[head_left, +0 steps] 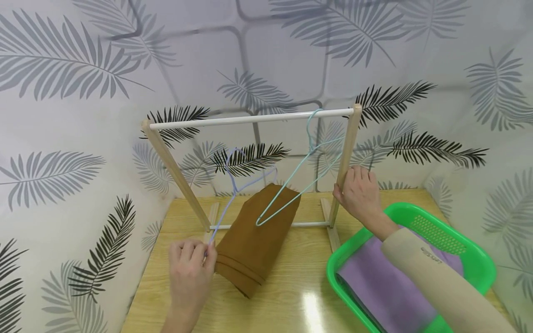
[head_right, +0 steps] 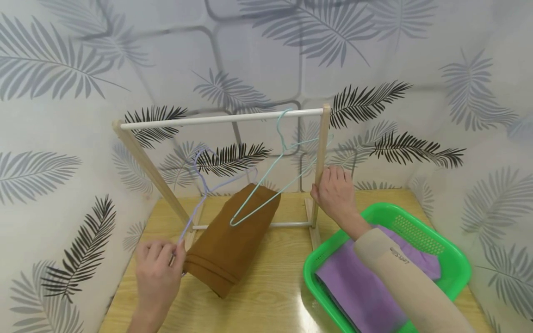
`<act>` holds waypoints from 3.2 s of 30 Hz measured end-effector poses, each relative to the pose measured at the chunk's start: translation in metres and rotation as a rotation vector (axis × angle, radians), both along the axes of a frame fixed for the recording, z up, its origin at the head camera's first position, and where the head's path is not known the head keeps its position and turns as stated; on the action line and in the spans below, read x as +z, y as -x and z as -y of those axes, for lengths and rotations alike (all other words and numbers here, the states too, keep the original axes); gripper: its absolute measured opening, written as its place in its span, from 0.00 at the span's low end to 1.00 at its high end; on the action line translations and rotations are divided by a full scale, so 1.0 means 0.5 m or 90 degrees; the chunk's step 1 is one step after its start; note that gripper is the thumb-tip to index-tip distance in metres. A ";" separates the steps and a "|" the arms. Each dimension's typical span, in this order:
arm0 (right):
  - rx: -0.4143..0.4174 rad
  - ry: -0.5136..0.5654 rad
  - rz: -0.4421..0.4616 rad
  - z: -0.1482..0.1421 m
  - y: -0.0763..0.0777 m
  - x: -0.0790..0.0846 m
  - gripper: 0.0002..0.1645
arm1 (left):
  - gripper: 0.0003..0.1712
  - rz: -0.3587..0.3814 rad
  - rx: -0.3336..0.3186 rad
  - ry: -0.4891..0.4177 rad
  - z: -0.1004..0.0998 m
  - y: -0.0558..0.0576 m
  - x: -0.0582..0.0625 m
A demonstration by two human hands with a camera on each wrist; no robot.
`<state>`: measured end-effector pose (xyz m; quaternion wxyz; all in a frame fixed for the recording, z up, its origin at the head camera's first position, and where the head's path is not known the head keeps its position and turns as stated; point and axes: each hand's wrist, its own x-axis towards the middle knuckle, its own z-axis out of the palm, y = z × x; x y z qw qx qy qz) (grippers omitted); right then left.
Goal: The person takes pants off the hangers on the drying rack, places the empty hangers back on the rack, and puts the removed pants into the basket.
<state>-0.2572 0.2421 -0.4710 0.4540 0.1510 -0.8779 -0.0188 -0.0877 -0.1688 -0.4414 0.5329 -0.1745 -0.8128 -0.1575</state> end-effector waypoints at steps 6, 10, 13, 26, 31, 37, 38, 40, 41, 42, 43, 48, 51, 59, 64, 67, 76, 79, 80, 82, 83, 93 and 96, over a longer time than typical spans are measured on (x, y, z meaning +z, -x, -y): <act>0.000 -0.001 0.001 0.000 0.000 -0.001 0.26 | 0.24 -0.008 -0.004 -0.005 -0.006 0.000 -0.013; 0.001 -0.002 0.001 0.001 0.000 0.000 0.26 | 0.26 -0.005 -0.005 -0.007 -0.009 -0.003 -0.017; 0.002 0.000 0.012 0.002 -0.003 0.003 0.27 | 0.26 0.000 -0.004 -0.006 -0.010 -0.005 -0.019; 0.020 0.056 0.160 -0.001 -0.040 0.010 0.34 | 0.26 0.050 -0.013 -0.023 -0.016 -0.018 -0.036; 0.030 0.120 0.221 0.005 -0.062 0.005 0.40 | 0.27 0.025 -0.021 -0.028 -0.019 -0.017 -0.042; 0.040 0.267 0.348 0.030 -0.100 0.001 0.42 | 0.29 -0.003 -0.023 -0.028 -0.023 -0.012 -0.053; 0.044 0.299 0.376 0.036 -0.107 0.001 0.43 | 0.30 -0.003 -0.023 -0.028 -0.023 -0.012 -0.054; 0.051 0.360 0.428 0.046 -0.120 0.001 0.43 | 0.30 0.000 -0.021 -0.028 -0.023 -0.013 -0.055; 0.055 0.389 0.454 0.052 -0.127 0.002 0.44 | 0.30 0.006 -0.020 -0.029 -0.024 -0.014 -0.055; 0.060 0.420 0.477 0.057 -0.132 0.002 0.44 | 0.30 0.006 -0.021 -0.030 -0.024 -0.014 -0.055; 0.067 0.448 0.497 0.062 -0.137 0.002 0.43 | 0.30 0.004 -0.021 -0.030 -0.024 -0.014 -0.055; 0.116 0.584 0.591 0.085 -0.160 0.000 0.41 | 0.30 -0.004 -0.016 -0.026 -0.023 -0.012 -0.058; 0.125 0.655 0.643 0.102 -0.173 -0.002 0.40 | 0.31 -0.001 -0.016 -0.026 -0.023 -0.013 -0.059; 0.146 0.866 0.735 0.149 -0.201 -0.010 0.39 | 0.30 0.013 -0.013 -0.026 -0.025 -0.017 -0.055; 0.156 0.984 0.765 0.175 -0.214 -0.012 0.38 | 0.31 0.018 -0.011 -0.028 -0.025 -0.019 -0.054; 0.162 1.044 0.773 0.186 -0.219 -0.019 0.36 | 0.30 0.010 -0.010 -0.025 -0.026 -0.018 -0.055; 0.164 1.167 0.796 0.219 -0.234 -0.037 0.36 | 0.29 0.002 -0.010 -0.024 -0.030 -0.018 -0.055; 0.167 1.184 0.792 0.229 -0.237 -0.040 0.37 | 0.29 0.004 -0.012 -0.024 -0.031 -0.018 -0.053; 0.169 1.185 0.791 0.232 -0.238 -0.041 0.38 | 0.29 0.003 -0.013 -0.024 -0.031 -0.019 -0.053; 0.174 1.190 0.791 0.237 -0.239 -0.045 0.40 | 0.29 0.003 -0.015 -0.026 -0.032 -0.019 -0.052; 0.173 1.190 0.794 0.239 -0.240 -0.048 0.41 | 0.29 0.003 -0.015 -0.027 -0.032 -0.020 -0.052; 0.135 1.223 0.805 0.271 -0.248 -0.067 0.49 | 0.29 0.003 -0.021 -0.033 -0.036 -0.020 -0.051; 0.130 1.224 0.811 0.281 -0.250 -0.071 0.50 | 0.29 0.007 -0.025 -0.038 -0.038 -0.021 -0.051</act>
